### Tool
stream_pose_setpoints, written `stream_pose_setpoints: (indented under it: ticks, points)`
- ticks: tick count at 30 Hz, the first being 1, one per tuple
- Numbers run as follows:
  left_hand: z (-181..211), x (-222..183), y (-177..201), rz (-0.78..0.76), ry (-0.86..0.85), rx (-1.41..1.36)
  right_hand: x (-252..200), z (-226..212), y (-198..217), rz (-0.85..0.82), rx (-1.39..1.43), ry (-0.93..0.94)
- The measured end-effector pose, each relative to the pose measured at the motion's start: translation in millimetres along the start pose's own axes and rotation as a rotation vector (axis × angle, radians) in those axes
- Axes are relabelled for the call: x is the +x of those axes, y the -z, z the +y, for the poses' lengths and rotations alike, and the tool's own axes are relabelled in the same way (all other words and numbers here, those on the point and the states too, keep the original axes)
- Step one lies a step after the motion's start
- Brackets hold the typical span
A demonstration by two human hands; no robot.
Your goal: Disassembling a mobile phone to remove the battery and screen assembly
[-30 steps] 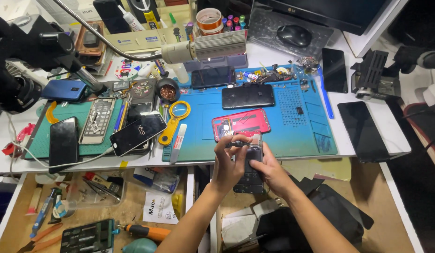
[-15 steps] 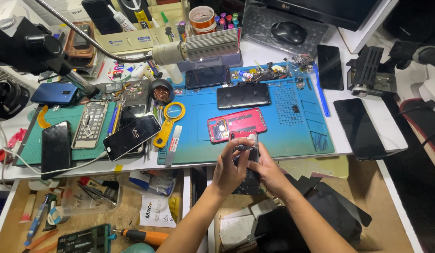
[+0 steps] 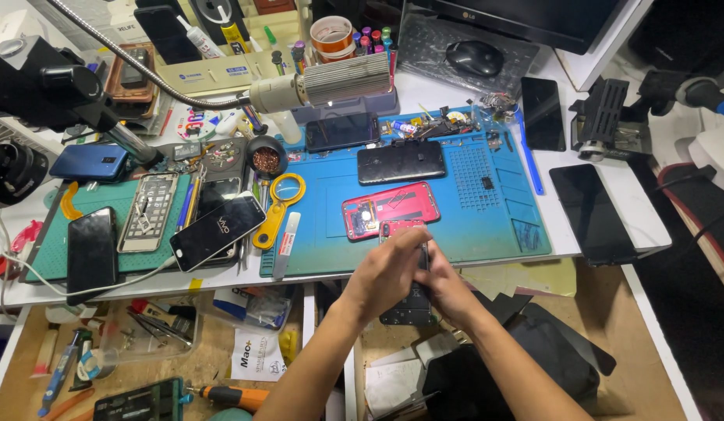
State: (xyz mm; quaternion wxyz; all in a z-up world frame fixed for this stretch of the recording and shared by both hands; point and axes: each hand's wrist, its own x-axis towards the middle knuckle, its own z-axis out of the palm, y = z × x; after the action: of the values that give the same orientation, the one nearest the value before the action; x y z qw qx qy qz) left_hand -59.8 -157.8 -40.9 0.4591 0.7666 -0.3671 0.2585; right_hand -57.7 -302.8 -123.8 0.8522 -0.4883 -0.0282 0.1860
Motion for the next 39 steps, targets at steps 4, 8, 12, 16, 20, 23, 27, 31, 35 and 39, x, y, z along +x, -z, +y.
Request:
stream_pose_setpoints:
  ticks: [4, 8, 12, 16, 20, 23, 27, 31, 35, 39]
  points:
    - [14.5, 39.6, 25.4, -0.104, -0.016, -0.078, -7.3, -23.6, -16.1, 0.054, -0.010, -0.051]
    - [8.9, 53.0, 35.9, -0.499, 0.298, -0.096, -11.0, -27.1, -26.4, 0.128, -0.004, -0.106]
    - [11.1, 63.4, 37.4, -0.627, 0.275, 0.028, -6.6, -18.1, -19.1, 0.148, 0.010, -0.143]
    - [0.2, 65.9, 31.6, -0.642, 0.335, 0.156, -10.8, -27.6, -30.4, 0.174, 0.013, -0.153]
    - [-6.4, 61.0, 17.8, -0.543, 0.286, 0.364, -13.7, -31.9, -35.7, 0.168, -0.007, -0.157]
    - [-4.6, 58.6, 16.1, -0.509, 0.343, 0.272, -13.6, -33.0, -33.8, 0.147, -0.017, -0.138]
    - [11.8, 62.7, 25.2, -0.511, 0.436, -0.038, -12.8, -33.8, -32.2, 0.119, -0.047, -0.092]
    - [-4.3, 52.2, 21.6, -0.533, 0.404, 0.029, -14.5, -32.2, -34.7, 0.166, 0.000, -0.133]
    - [-5.5, 44.6, 13.5, -0.448, 0.383, 0.385, -16.2, -37.0, -38.2, 0.138, 0.004, -0.135]
    - [2.5, 54.5, 13.3, -0.473, 0.379, 0.147, -10.8, -25.7, -21.8, 0.100, 0.025, -0.148]
